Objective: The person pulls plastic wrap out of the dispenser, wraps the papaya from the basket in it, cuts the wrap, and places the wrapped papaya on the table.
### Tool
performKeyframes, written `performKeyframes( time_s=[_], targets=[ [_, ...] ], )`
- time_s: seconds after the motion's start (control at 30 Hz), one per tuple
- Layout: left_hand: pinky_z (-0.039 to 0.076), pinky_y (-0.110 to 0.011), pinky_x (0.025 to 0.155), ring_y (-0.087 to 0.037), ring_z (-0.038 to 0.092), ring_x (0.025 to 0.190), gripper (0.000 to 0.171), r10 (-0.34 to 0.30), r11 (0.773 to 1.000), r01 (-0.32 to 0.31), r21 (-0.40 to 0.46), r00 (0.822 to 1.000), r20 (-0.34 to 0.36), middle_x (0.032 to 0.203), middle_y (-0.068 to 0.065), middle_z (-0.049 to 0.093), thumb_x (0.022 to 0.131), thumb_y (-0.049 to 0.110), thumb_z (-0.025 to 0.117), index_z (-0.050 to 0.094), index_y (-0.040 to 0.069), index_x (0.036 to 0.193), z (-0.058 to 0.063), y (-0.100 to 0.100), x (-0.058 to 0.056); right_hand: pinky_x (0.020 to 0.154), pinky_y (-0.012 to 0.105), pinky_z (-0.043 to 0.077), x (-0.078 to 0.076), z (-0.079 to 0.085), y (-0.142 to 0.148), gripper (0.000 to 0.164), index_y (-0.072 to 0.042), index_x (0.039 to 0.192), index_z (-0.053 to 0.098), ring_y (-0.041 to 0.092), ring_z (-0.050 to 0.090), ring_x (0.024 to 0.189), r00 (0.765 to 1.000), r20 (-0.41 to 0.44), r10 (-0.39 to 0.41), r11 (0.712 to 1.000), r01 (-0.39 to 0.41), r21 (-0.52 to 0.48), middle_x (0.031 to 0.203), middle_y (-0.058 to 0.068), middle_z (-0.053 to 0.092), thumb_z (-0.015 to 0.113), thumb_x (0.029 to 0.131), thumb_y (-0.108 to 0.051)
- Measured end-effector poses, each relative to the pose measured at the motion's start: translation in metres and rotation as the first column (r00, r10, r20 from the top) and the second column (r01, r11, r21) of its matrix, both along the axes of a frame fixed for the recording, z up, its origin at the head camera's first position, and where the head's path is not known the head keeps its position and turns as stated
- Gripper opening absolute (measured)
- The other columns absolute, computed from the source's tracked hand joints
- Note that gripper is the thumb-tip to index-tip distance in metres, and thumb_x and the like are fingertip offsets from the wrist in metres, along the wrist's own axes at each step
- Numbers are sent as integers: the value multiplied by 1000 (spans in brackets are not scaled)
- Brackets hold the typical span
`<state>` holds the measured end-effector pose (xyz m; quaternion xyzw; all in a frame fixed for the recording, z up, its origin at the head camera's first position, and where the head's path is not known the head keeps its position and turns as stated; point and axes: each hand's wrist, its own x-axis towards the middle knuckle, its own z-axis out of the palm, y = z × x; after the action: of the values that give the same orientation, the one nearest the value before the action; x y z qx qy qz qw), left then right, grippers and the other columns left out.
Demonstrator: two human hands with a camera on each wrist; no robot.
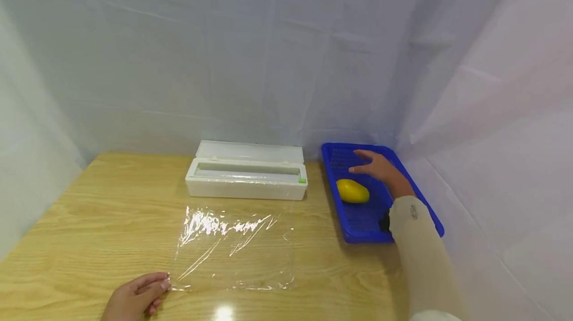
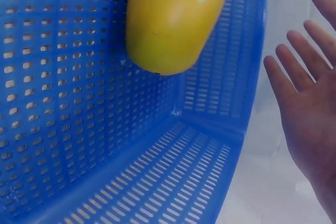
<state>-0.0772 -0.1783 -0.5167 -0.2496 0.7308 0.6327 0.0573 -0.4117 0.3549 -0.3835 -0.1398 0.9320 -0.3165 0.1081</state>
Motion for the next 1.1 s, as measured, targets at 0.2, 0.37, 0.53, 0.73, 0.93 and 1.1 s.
performKeyframes(
  time_s=[0.2,0.37,0.53,0.73,0.93,1.1],
  targets=[
    [54,-26,54,-16,61,61,42,-9,1000,9,10,1000,-10,83,-6,73,92,13,71,62,-7,128,0,2,0,115,65,31,-3,-15,0,88,-10,156,36,47,31,146,997,45,60,995,-63,76,160,22,34,73,88,-53],
    [54,-26,54,-16,60,61,40,-7,1000,7,17,1000,-13,83,-7,73,92,9,69,62,-7,128,2,4,0,116,64,30,-3,-27,3,84,-7,154,40,46,33,145,995,83,58,995,-65,75,158,22,38,72,89,-50],
    [53,-26,53,-16,60,60,40,-18,1000,18,9,1000,-23,82,-7,73,93,8,69,61,-9,127,0,4,1,117,62,31,-2,-39,9,79,-4,152,42,46,32,145,989,129,77,996,-82,29,156,23,40,73,91,-42],
    [55,-25,55,-17,61,62,39,-20,1000,21,7,1000,-19,82,-7,72,93,7,69,61,-10,127,-1,3,0,117,60,32,0,-49,13,72,0,151,42,47,33,144,977,190,92,996,-90,-20,155,27,39,71,94,-34],
    [55,-26,56,-17,61,63,38,-21,1000,21,-1,999,-25,82,-7,72,93,6,68,61,-11,126,0,4,1,117,63,29,3,-52,11,78,-4,154,38,47,29,146,967,239,82,996,-85,2,159,26,33,68,94,-43],
    [55,-26,56,-17,62,64,37,-21,1000,21,-6,1000,-19,80,-7,71,93,6,68,61,-11,125,2,5,1,115,62,33,4,-55,10,83,-7,156,37,43,38,141,964,262,53,997,-64,35,156,24,39,69,92,-50]
  ],
)
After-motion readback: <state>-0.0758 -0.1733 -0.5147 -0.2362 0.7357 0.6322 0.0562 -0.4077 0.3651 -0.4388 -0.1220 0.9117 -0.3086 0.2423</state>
